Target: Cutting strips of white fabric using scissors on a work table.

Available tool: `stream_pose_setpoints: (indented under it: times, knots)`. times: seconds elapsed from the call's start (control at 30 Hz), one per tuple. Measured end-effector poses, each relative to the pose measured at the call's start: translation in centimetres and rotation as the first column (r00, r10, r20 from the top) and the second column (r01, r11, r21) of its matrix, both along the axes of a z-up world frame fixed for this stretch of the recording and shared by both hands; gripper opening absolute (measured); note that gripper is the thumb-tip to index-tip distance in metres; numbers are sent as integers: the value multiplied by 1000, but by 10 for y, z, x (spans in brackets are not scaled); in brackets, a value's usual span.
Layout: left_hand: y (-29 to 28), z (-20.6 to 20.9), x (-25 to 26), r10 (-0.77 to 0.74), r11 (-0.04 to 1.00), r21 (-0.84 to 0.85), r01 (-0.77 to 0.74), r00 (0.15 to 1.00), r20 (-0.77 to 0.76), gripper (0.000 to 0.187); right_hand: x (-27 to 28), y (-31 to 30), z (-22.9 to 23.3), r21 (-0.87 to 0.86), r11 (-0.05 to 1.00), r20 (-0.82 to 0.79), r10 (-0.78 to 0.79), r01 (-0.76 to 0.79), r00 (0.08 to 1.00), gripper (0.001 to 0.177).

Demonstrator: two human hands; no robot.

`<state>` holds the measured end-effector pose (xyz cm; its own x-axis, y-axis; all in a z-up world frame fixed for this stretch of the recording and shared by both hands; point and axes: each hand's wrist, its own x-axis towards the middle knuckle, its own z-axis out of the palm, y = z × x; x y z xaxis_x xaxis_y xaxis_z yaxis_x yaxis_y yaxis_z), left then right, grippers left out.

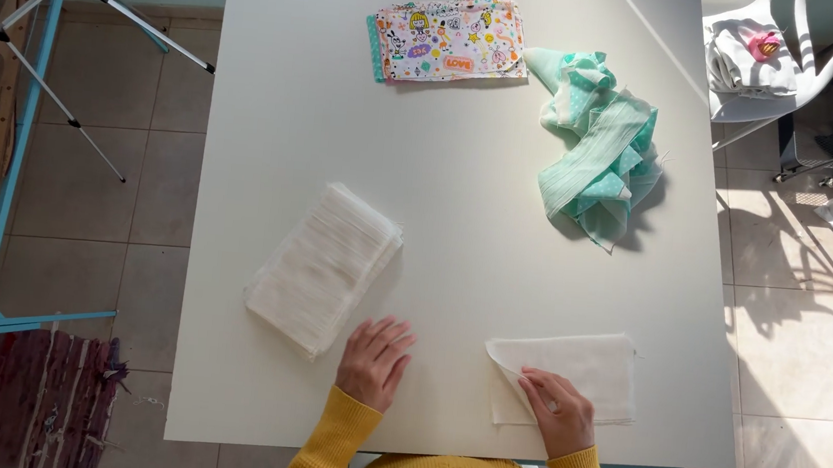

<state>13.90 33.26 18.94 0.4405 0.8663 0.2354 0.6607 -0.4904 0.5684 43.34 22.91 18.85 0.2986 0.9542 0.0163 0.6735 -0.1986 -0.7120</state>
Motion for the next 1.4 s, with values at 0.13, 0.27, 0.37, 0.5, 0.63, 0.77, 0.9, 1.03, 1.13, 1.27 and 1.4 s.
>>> stream_pose_setpoints:
  times: [0.13,0.27,0.37,0.5,0.63,0.77,0.9,1.03,1.13,1.27,1.4]
  knots:
    - [-44,-32,58,-27,970,-235,69,984,177,13,13,-6,0,-206,962,-166,-218,182,962,16]
    - [-49,-37,88,-167,949,-240,203,973,161,15,26,-22,-26,-304,922,-325,-339,242,883,17]
    - [-27,-36,104,-298,954,-24,300,952,69,19,36,-32,-57,-302,912,-438,-392,278,809,17]
    - [-14,-17,125,-47,987,-157,44,999,-20,37,38,-42,-71,-181,950,-544,-312,254,779,22]
    - [-13,-9,135,14,951,-304,-55,991,-136,28,30,-35,-49,-163,960,-542,-280,228,792,37]
    - [-27,-37,138,60,969,-238,-71,997,-52,22,32,-36,-47,-342,927,-351,-279,155,894,29]
    - [-40,-46,142,96,965,-253,-62,987,127,24,22,-18,-3,-190,982,-252,-33,-16,967,19]
    - [-43,-34,147,200,902,-424,-87,953,229,28,9,-2,24,-55,995,-168,78,-88,983,21]
    - [-46,-37,154,231,865,-495,-82,940,249,29,-2,6,30,-101,988,-73,114,-121,991,33]
    - [-46,-29,157,223,885,-459,-77,936,272,26,-3,5,16,-276,960,7,57,-53,998,28]
    - [-50,-19,153,229,840,-542,31,885,406,14,8,-3,3,-250,968,-81,-1,-19,997,16]
